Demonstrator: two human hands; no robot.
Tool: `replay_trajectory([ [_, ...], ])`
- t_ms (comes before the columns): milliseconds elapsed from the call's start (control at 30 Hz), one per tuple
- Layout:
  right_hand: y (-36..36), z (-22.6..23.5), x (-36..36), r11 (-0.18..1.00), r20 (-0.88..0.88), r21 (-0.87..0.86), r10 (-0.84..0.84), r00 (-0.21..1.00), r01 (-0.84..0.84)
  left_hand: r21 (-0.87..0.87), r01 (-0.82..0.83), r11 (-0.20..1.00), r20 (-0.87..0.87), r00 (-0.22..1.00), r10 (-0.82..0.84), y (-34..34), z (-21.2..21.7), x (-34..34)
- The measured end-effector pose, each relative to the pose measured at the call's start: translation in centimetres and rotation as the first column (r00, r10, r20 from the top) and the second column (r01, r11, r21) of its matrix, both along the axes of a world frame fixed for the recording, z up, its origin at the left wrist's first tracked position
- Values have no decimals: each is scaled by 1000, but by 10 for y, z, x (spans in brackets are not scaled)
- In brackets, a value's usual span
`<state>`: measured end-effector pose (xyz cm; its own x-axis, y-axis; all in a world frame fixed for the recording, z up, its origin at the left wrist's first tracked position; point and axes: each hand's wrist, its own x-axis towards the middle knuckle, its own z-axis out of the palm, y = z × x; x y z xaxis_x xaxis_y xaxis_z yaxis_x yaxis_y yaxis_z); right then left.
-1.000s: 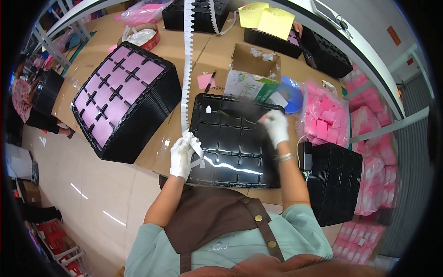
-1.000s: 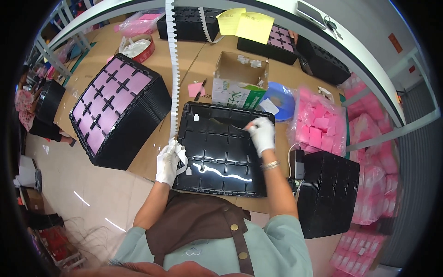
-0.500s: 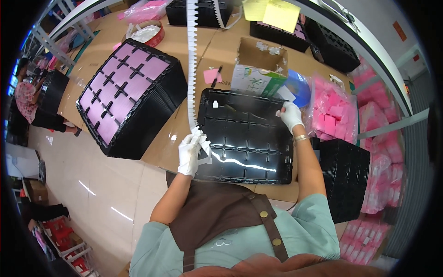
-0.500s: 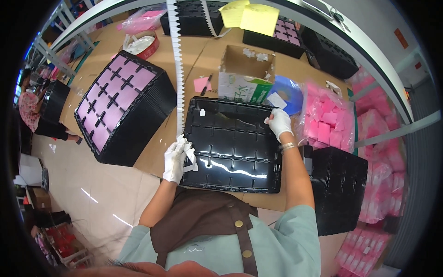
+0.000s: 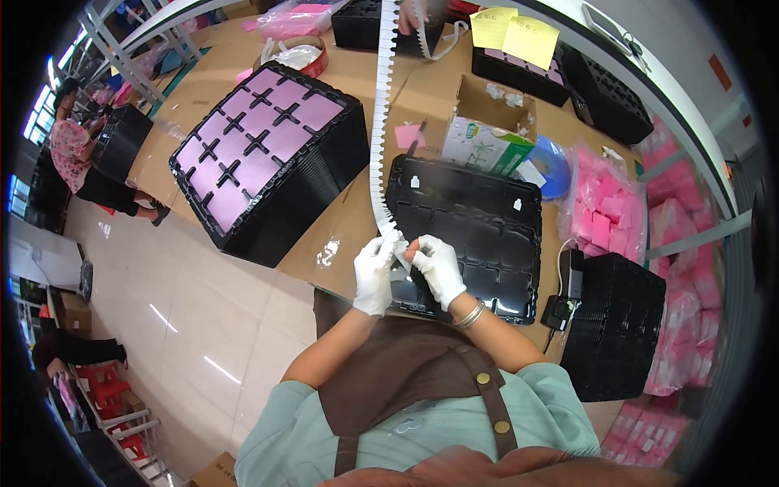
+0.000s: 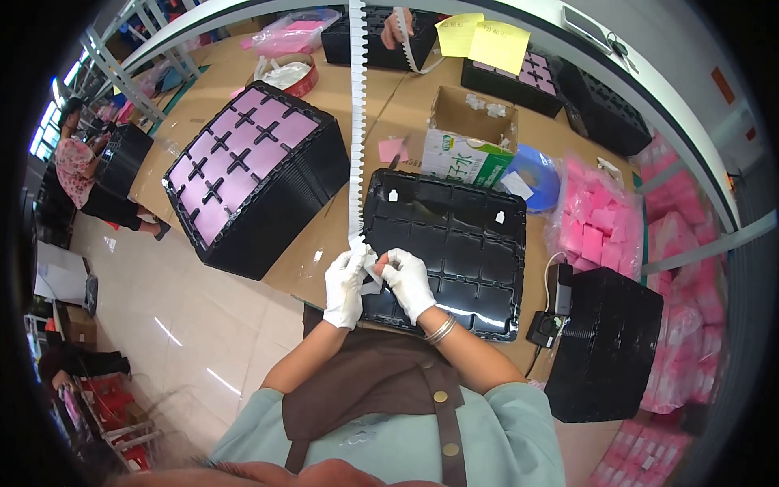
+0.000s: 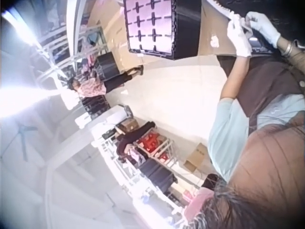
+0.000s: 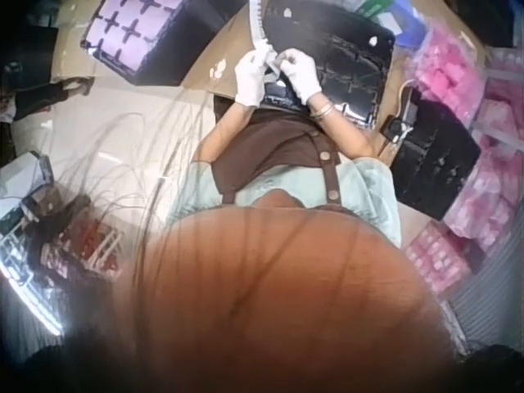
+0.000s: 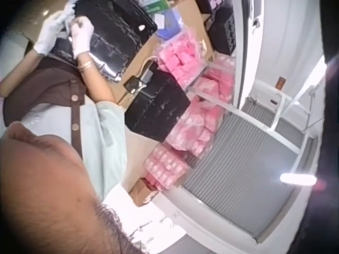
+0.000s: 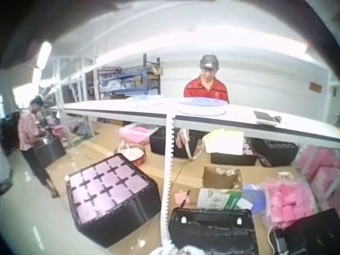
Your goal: The person attaches adhesive tabs from a strip onto plastic trays and places pink foam inserts onto the trays by hand.
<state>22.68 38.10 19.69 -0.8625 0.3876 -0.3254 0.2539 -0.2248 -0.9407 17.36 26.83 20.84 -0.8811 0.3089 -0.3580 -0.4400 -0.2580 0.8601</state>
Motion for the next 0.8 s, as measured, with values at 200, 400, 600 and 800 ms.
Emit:
replay_trajectory([
  [200,40,48,36,849,-300,516,51,952,118,44,-63,997,-27,998,64,-12,-26,-24],
  [400,143,23,135,552,417,763,-22,909,-337,-199,15,980,-163,985,-48,-27,-42,-17],
  [600,118,-2,138,438,437,861,-376,817,-259,-214,23,977,-190,980,-65,-23,-53,-14],
  [800,127,-2,148,468,337,869,-325,884,-159,-267,-19,963,-247,968,-50,-23,-54,-9],
])
